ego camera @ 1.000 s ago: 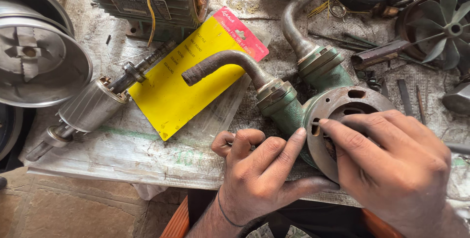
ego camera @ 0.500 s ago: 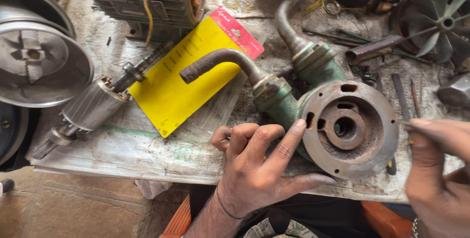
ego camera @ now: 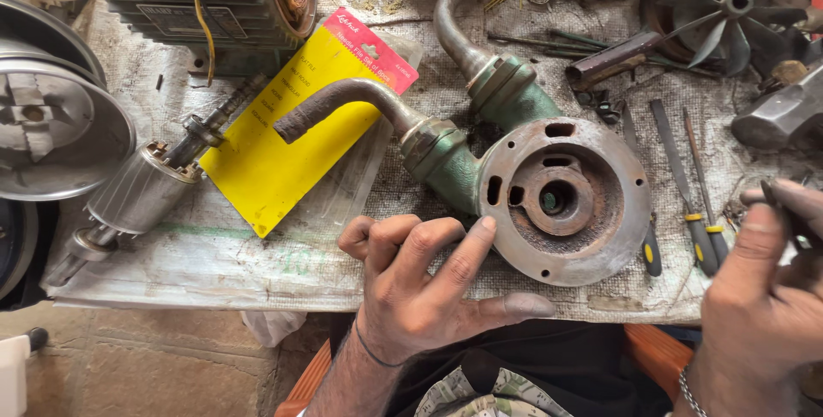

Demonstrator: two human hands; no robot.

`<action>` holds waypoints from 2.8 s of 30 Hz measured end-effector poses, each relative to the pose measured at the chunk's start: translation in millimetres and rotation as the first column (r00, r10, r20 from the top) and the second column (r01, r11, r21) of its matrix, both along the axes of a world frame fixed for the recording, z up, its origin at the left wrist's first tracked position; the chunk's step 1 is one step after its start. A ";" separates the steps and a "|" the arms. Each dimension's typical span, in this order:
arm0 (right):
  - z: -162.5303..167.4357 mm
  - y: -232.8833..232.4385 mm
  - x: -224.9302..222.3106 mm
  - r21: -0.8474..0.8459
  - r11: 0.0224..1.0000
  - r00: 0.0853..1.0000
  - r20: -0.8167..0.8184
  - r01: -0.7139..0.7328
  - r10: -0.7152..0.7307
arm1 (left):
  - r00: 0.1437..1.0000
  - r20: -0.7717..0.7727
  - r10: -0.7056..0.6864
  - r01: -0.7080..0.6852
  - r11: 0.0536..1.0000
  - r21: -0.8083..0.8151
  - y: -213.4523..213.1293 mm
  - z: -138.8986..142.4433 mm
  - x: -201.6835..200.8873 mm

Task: The person uses a small scraper to scrape the gasket residue off the flat mounting face of a green water pump housing, working around the central bore and bolt holes. They then lift and reposition the pump body, holding it up while continuing to scrape its flange surface.

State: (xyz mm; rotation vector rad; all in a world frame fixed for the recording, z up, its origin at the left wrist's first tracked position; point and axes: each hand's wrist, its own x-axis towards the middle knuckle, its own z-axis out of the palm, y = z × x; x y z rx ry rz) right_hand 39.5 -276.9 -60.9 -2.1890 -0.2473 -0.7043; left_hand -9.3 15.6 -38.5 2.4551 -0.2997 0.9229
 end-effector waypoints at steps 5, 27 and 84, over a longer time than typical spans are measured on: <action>-7.1 0.6 7.0 -0.031 0.999 1.000 0.016 -0.024 0.025 | 0.999 0.050 -0.006 0.009 0.998 -0.065 -1.2 -1.5 -0.5; 97.8 84.4 33.0 -0.568 0.652 0.853 -0.201 -0.502 0.482 | 0.987 -0.070 -0.143 0.102 0.905 -0.413 7.3 7.2 6.5; 97.0 106.2 43.3 -0.535 0.639 0.823 -0.231 -0.553 0.519 | 0.911 -0.353 -0.211 -0.138 0.651 -0.746 11.2 16.9 21.0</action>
